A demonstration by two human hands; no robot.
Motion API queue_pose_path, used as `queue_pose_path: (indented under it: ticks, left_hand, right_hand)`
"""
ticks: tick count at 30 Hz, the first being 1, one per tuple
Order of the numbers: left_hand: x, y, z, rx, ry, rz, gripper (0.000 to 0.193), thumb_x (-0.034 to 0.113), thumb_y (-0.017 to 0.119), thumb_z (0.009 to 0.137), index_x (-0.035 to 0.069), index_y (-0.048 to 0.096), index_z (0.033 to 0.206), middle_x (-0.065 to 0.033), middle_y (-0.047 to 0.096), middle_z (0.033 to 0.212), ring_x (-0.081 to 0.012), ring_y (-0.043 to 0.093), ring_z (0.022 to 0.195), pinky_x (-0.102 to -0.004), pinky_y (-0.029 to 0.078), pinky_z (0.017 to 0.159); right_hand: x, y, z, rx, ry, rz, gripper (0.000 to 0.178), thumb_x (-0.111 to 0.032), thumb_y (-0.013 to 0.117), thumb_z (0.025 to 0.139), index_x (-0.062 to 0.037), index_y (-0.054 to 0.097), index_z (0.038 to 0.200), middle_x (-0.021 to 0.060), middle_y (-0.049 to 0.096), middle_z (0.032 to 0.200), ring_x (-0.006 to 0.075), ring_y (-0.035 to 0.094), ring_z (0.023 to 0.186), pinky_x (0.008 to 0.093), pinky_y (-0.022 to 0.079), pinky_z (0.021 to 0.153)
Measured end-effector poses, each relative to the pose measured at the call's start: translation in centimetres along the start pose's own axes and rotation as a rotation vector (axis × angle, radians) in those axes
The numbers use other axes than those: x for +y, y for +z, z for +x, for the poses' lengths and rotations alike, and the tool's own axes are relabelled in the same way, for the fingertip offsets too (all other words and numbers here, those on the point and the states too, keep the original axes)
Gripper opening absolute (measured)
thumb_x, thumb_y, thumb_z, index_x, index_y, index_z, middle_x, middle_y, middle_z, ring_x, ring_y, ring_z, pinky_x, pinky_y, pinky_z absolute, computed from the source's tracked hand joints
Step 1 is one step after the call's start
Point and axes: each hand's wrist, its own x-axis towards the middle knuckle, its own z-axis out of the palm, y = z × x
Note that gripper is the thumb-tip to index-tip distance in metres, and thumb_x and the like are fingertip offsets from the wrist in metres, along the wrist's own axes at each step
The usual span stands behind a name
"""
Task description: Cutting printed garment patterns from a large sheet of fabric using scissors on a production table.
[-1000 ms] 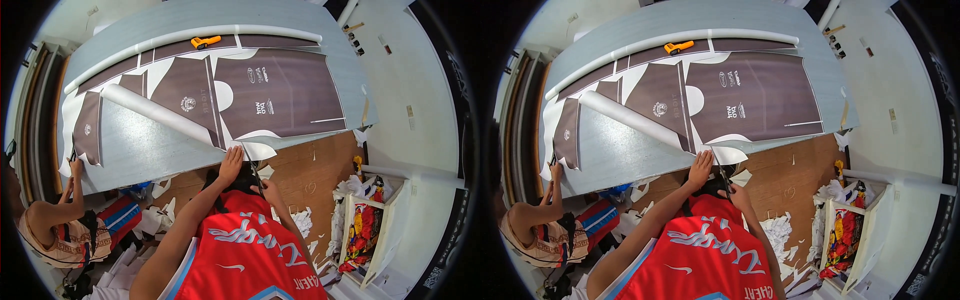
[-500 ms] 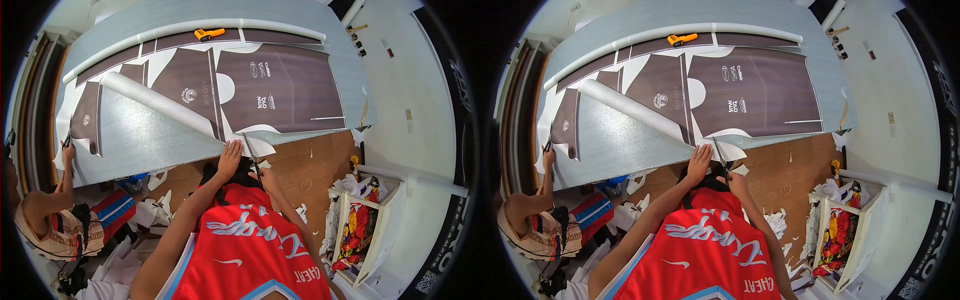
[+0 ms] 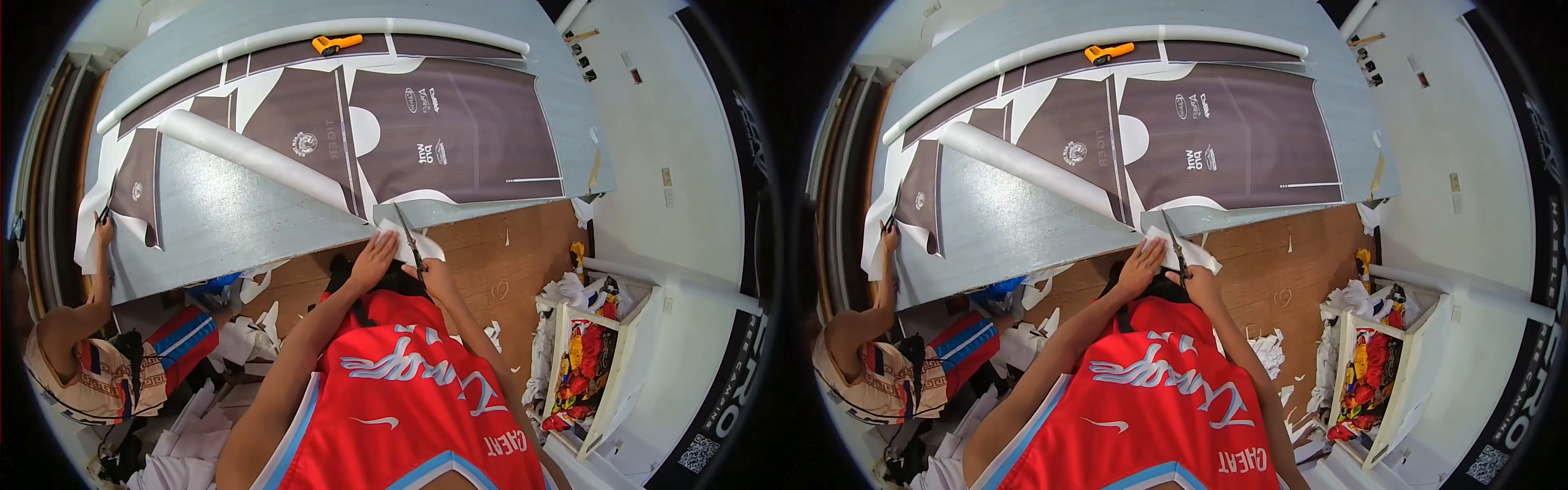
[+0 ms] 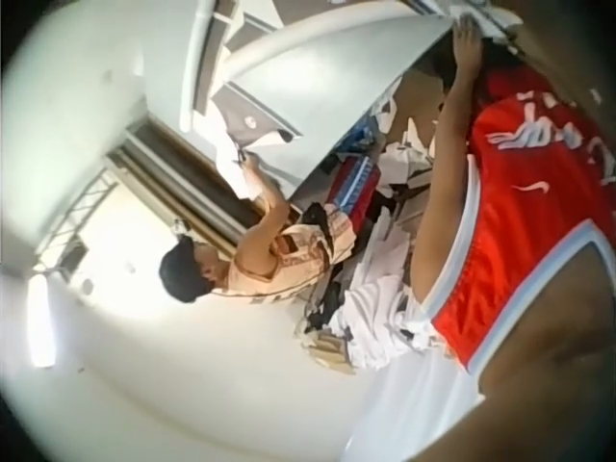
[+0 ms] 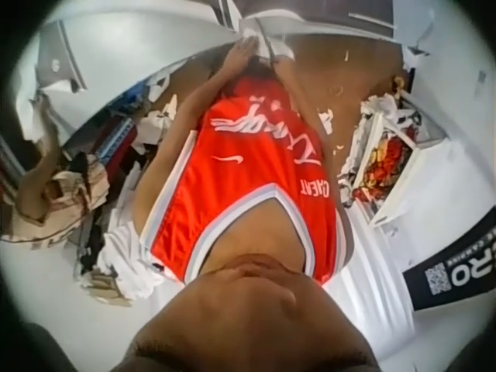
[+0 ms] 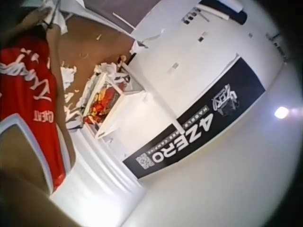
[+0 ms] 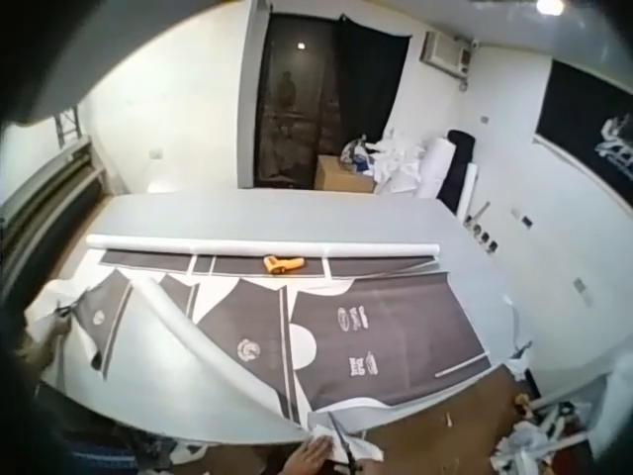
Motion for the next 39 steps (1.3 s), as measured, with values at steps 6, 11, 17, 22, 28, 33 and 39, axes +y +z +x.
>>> queue_pose_path:
  ticks: [6, 11, 17, 22, 28, 33, 39]
  left_hand:
    - [0.1, -3.0, -2.5, -0.400, -0.223, -0.362, 0.051, 0.037, 0.064, 0.083, 0.008, 0.056, 0.125, -0.0124, 0.060, 0.109, -0.0277, 0.060, 0.100, -0.0391, 0.050, 0.078]
    - [-2.3, -6.0, -1.0, -0.131, -0.395, -0.258, 0.053, 0.021, 0.067, 0.079, 0.010, 0.052, 0.129, -0.0119, 0.057, 0.118, -0.0277, 0.052, 0.115, -0.0408, 0.045, 0.090]
    - [-5.9, -7.4, 3.1, 0.108, -0.228, 0.180, 0.065, 0.010, 0.061, 0.080, 0.011, 0.040, 0.141, -0.0092, 0.053, 0.131, -0.0263, 0.040, 0.131, -0.0454, 0.025, 0.111]
    - [-6.3, -6.4, 4.0, -0.056, -0.212, 0.070, 0.060, 0.012, 0.060, 0.079, 0.010, 0.046, 0.137, -0.0064, 0.060, 0.114, -0.0248, 0.048, 0.119, -0.0432, 0.033, 0.105]
    - [-6.2, -5.5, 3.9, -0.046, -0.280, 0.129, 0.024, 0.014, 0.058, 0.078, 0.010, 0.065, 0.101, -0.0048, 0.060, 0.101, -0.0239, 0.051, 0.111, -0.0417, 0.037, 0.099]
    - [-6.2, -5.3, 3.6, 0.011, -0.237, 0.135, 0.016, 0.015, 0.059, 0.075, 0.010, 0.066, 0.089, -0.0046, 0.060, 0.098, -0.0236, 0.051, 0.109, -0.0411, 0.038, 0.098]
    - [-6.7, -4.8, 3.2, -0.009, -0.200, 0.141, 0.017, 0.017, 0.060, 0.074, 0.009, 0.065, 0.088, -0.0042, 0.060, 0.098, -0.0230, 0.051, 0.108, -0.0405, 0.038, 0.097]
  right_hand:
    - [2.0, 1.8, -1.3, 0.006, -0.012, 0.183, 0.056, -0.054, 0.075, 0.075, -0.0009, 0.056, 0.068, 0.0139, 0.057, 0.060, 0.0294, 0.056, 0.057, 0.0394, 0.043, 0.055]
    - [4.1, 4.0, -0.7, -0.174, -0.040, 0.453, 0.044, -0.044, 0.074, 0.081, -0.0062, 0.053, 0.072, -0.0012, 0.048, 0.060, 0.0121, 0.047, 0.055, 0.0298, 0.036, 0.050]
    - [2.6, 4.2, 1.5, -0.383, 0.102, 0.670, 0.036, -0.039, 0.071, 0.086, -0.0137, 0.048, 0.076, -0.0070, 0.044, 0.061, 0.0032, 0.044, 0.052, 0.0206, 0.033, 0.046]
    - [2.1, 4.2, 4.1, -0.377, 0.054, 0.684, 0.047, -0.048, 0.074, 0.081, -0.0114, 0.047, 0.068, -0.0045, 0.044, 0.058, 0.0054, 0.042, 0.051, 0.0229, 0.033, 0.047]
    - [1.4, 4.7, 5.9, -0.369, 0.056, 0.716, 0.046, -0.044, 0.075, 0.082, -0.0109, 0.047, 0.065, -0.0042, 0.045, 0.057, 0.0062, 0.042, 0.051, 0.0242, 0.032, 0.048]
    - [1.6, 5.2, 6.1, -0.294, -0.019, 0.627, 0.046, -0.043, 0.076, 0.081, -0.0085, 0.051, 0.063, -0.0031, 0.046, 0.054, 0.0068, 0.043, 0.052, 0.0255, 0.033, 0.049]
    - [1.4, 5.6, 6.1, -0.260, -0.009, 0.582, 0.038, -0.035, 0.076, 0.083, -0.0112, 0.052, 0.065, -0.0064, 0.046, 0.052, 0.0032, 0.041, 0.044, 0.0209, 0.030, 0.042]
